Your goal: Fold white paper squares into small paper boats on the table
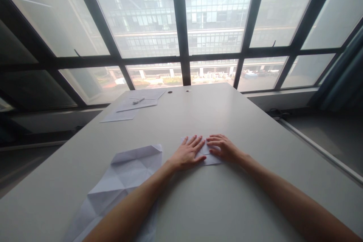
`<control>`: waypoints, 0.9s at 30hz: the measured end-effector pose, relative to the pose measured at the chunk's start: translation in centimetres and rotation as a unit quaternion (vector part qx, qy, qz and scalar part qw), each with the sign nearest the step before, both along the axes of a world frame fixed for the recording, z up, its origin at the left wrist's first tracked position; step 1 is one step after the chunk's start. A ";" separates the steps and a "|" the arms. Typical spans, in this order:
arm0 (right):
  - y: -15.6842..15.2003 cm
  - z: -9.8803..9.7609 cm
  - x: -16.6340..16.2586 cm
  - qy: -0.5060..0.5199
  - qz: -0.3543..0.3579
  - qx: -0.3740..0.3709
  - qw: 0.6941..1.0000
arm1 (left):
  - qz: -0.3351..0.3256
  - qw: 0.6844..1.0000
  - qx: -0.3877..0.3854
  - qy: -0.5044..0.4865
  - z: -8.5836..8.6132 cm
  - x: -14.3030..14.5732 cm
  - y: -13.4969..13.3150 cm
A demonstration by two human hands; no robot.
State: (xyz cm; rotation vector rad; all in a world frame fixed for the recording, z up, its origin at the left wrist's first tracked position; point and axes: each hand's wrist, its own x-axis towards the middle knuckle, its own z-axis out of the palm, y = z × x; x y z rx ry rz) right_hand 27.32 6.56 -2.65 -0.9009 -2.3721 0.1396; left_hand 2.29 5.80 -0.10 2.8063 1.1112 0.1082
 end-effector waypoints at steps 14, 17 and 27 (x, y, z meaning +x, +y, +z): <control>-0.2 -0.1 -0.1 -0.013 -0.011 -0.019 1.000 | 0.003 1.000 0.001 -0.006 -0.2 0.0 0.1; -0.3 0.0 -0.2 -0.013 -0.016 -0.022 1.000 | 0.002 1.000 0.004 -0.015 -0.2 0.0 0.1; -0.1 0.2 0.3 -0.020 -0.039 -0.032 0.999 | 0.047 0.994 0.014 -0.098 -0.2 -0.1 0.2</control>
